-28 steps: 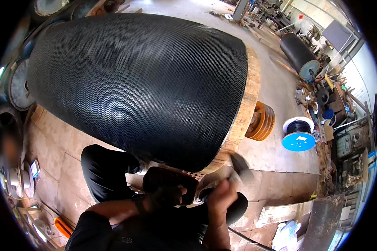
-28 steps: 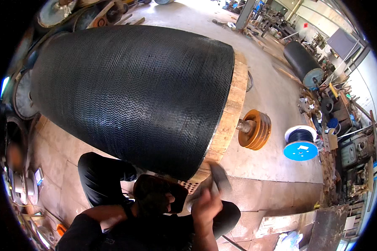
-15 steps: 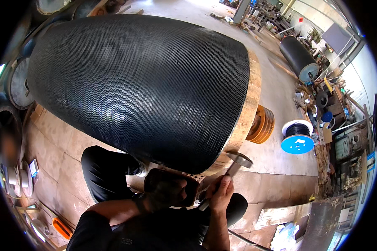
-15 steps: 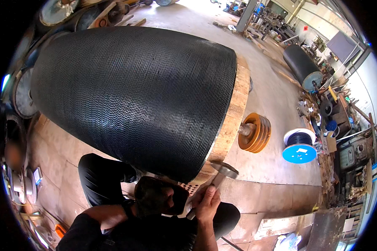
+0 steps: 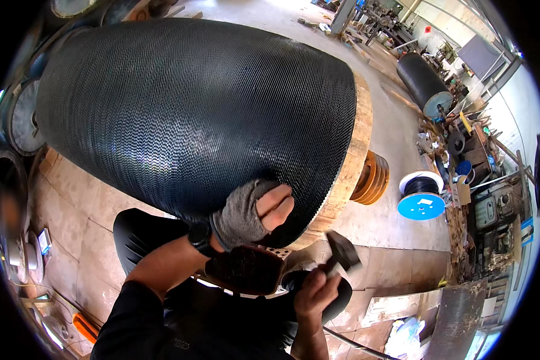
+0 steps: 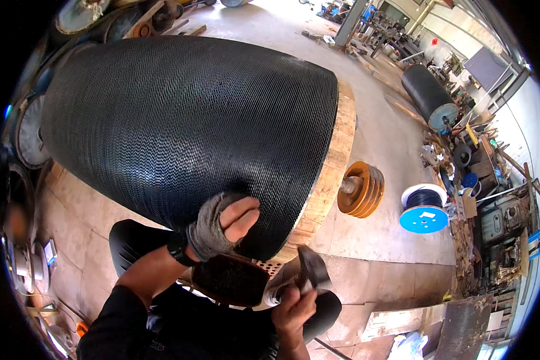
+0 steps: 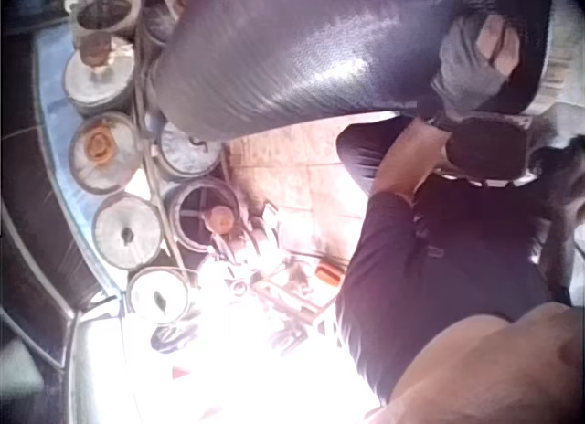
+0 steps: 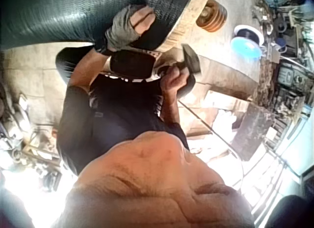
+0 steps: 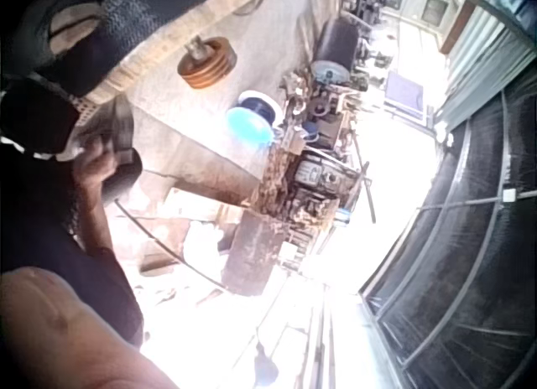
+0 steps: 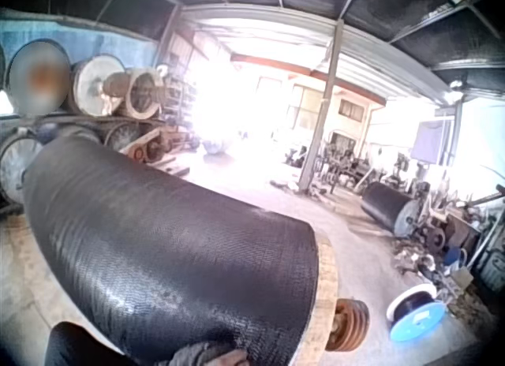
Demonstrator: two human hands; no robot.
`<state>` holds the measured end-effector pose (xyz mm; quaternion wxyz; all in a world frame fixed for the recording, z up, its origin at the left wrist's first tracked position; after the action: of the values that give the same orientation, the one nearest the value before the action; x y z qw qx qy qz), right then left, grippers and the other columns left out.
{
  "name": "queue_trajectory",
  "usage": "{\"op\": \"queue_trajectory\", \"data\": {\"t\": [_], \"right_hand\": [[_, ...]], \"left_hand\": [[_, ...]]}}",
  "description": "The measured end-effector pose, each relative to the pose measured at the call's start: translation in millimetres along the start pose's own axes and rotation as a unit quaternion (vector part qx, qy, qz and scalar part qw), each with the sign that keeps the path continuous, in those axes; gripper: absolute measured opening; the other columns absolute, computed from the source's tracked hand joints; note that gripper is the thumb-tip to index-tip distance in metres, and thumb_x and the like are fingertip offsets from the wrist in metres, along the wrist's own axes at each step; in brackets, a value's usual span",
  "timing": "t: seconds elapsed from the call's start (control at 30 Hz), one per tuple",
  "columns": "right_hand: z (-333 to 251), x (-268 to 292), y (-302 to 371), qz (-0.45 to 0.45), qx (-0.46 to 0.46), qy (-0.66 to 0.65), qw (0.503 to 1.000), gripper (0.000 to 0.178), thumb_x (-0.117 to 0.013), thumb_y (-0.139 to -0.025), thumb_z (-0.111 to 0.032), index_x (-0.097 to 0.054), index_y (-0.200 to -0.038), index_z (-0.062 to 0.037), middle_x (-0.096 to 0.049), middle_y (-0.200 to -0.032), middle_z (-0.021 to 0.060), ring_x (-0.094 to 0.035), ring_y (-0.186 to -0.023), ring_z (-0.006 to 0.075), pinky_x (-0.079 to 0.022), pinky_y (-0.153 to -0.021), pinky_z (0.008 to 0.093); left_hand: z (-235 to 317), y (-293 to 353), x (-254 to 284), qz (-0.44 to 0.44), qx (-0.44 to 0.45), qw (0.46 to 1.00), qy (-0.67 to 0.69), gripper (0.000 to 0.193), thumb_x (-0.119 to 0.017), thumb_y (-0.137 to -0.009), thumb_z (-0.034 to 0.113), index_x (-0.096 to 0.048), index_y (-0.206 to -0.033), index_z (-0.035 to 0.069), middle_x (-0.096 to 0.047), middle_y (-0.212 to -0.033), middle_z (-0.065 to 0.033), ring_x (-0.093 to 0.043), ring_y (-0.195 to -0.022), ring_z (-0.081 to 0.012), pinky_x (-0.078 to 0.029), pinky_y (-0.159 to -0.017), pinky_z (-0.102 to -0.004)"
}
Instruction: The person sits on the floor and repeatedly hammers the wooden rim of a large black mesh-covered drum using a hammer and a small perforated metal block as a guide. The drum remains stationary on a stand throughout the clip.
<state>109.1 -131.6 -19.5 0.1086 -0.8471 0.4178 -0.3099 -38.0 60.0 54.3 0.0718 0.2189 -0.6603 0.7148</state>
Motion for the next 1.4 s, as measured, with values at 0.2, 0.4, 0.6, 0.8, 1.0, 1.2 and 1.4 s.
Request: {"op": "queue_trajectory", "data": {"t": [0.2, 0.4, 0.6, 0.8, 1.0, 1.2, 1.4], "right_hand": [[6.6, -13.2, -18.3, -0.009, 0.052, 0.205, 0.977, 0.022, -0.051, -0.099, -0.017, -0.052, -0.086, 0.0011, -0.061, -0.069, 0.0241, -0.059, -0.057, 0.0419, -0.043, -0.048, 0.0408], [-4.4, 6.1, -0.1, 0.041, 0.047, -0.051, 0.997, 0.026, -0.05, -0.102, -0.023, -0.052, -0.09, 0.0006, -0.052, -0.061, 0.017, -0.048, -0.046, 0.0293, -0.039, -0.045, 0.0336], [23.0, -16.3, -12.3, -0.03, -0.022, 0.116, 0.993, 0.022, -0.05, -0.101, -0.016, -0.05, -0.088, 0.0023, -0.056, -0.06, 0.0189, -0.055, -0.048, 0.0288, -0.042, -0.045, 0.0393], [12.0, -19.3, -22.2, 0.003, 0.061, 0.149, 0.987, 0.018, -0.052, -0.1, -0.014, -0.053, -0.093, 0.0037, -0.053, -0.062, 0.0198, -0.051, -0.05, 0.0307, -0.041, -0.048, 0.0373], [-7.0, 0.6, -17.5, 0.031, 0.031, -0.054, 0.998, 0.038, -0.049, -0.103, -0.032, -0.052, -0.087, 0.0017, -0.053, -0.063, 0.0044, -0.049, -0.053, 0.014, -0.037, -0.048, 0.0287], [40.4, -27.5, -16.9, -0.03, -0.006, 0.109, 0.994, 0.018, -0.061, -0.096, -0.01, -0.047, -0.095, 0.0006, -0.06, -0.072, 0.0281, -0.061, -0.067, 0.0497, -0.044, -0.051, 0.0513], [35.4, -14.2, 9.9, -0.014, -0.018, 0.039, 0.999, 0.017, -0.063, -0.095, -0.008, -0.05, -0.103, 0.0, -0.061, -0.075, 0.0237, -0.062, -0.065, 0.0455, -0.048, -0.054, 0.0475]], "left_hand": [[-20.3, -12.1, -14.0, -0.002, -0.019, 0.997, -0.076, 0.039, -0.068, -0.076, 0.004, -0.061, -0.114, 0.008, -0.059, -0.112, -0.0095, -0.064, -0.088, -0.0258, -0.055, -0.074, -0.0399], [-25.9, -12.1, -17.8, -0.001, -0.001, 0.994, -0.106, 0.04, -0.069, -0.077, 0.004, -0.062, -0.116, 0.012, -0.057, -0.112, -0.0069, -0.063, -0.09, -0.0245, -0.054, -0.078, -0.0431], [-28.8, -8.8, -19.3, 0.014, 0.017, 0.993, -0.119, 0.039, -0.071, -0.077, 0.007, -0.064, -0.115, 0.011, -0.058, -0.11, -0.0059, -0.062, -0.093, -0.0247, -0.053, -0.08, -0.0424], [-31.4, -19.7, -18.6, 0.0, 0.02, 0.987, -0.157, 0.038, -0.069, -0.076, 0.007, -0.067, -0.114, 0.009, -0.057, -0.108, -0.0082, -0.06, -0.095, -0.0268, -0.051, -0.082, -0.0443], [-33.4, -27.6, -20.6, 0.0, 0.011, 0.986, -0.168, 0.043, -0.071, -0.071, 0.004, -0.068, -0.114, 0.009, -0.055, -0.109, -0.0085, -0.059, -0.096, -0.0279, -0.05, -0.081, -0.044], [-43.3, -38.7, -17.8, 0.005, -0.004, 0.981, -0.192, 0.048, -0.068, -0.07, -0.004, -0.067, -0.116, 0.009, -0.053, -0.104, -0.0078, -0.056, -0.092, -0.0263, -0.048, -0.081, -0.0422], [21.4, -13.5, -27.7, -0.006, 0.05, 0.998, 0.027, 0.046, -0.059, -0.081, -0.009, -0.059, -0.126, 0.002, -0.065, -0.101, -0.0136, -0.064, -0.085, -0.0297, -0.051, -0.076, -0.0402]]}}
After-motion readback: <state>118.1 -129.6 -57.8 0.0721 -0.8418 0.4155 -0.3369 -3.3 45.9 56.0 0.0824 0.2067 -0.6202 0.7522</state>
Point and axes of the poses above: each hand's wrist, its own y-axis away from the middle knuckle, its own x-axis out of the back of the hand, z = x × y, the point moved 5 cm from there along -y, towards the middle knuckle
